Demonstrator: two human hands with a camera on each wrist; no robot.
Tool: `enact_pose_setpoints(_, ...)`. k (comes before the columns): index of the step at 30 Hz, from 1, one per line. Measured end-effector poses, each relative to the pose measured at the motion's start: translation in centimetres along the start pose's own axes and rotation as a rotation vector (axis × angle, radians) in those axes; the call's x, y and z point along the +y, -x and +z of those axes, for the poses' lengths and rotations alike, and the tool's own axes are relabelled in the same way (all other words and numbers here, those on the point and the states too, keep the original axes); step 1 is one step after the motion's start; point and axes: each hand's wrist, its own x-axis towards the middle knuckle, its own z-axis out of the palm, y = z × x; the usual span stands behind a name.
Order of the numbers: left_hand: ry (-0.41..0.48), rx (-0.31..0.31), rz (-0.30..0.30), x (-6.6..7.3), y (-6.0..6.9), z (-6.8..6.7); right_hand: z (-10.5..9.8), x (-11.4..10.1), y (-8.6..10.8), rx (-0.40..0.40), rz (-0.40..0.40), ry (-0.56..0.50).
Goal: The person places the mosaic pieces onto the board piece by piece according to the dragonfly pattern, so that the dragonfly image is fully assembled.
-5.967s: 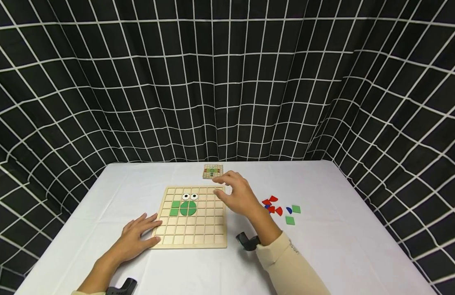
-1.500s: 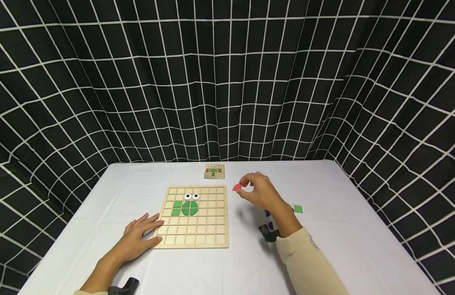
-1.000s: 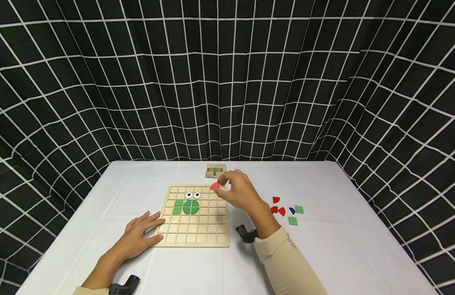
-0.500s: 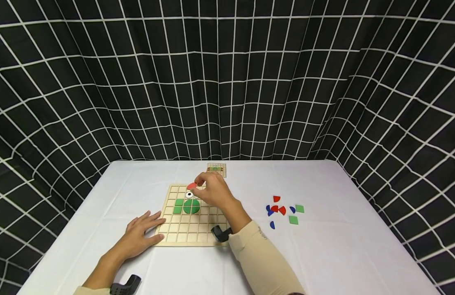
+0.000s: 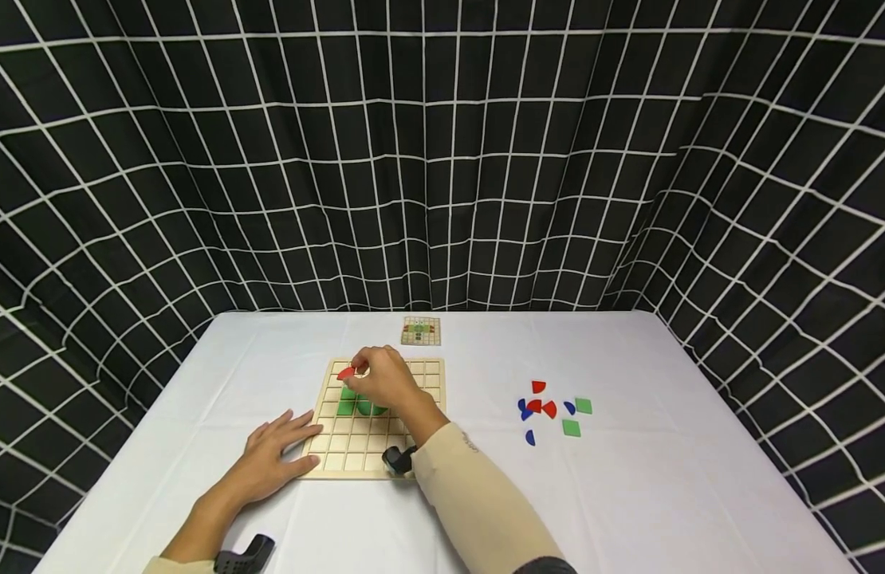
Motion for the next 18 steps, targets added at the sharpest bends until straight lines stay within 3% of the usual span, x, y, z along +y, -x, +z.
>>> enact_pose_setpoints(7, 0.029, -0.005, 0.011, -0.3, 0.1, 0.0, 2.4, 0.0, -1.0, -0.076, 0.078, -0.025)
enact_pose_setpoints(18, 0.019, -0.016, -0.008, -0.2, 0.0, 0.0, 4.5, 0.5, -2.1, -0.105, 0.059, 0.001)
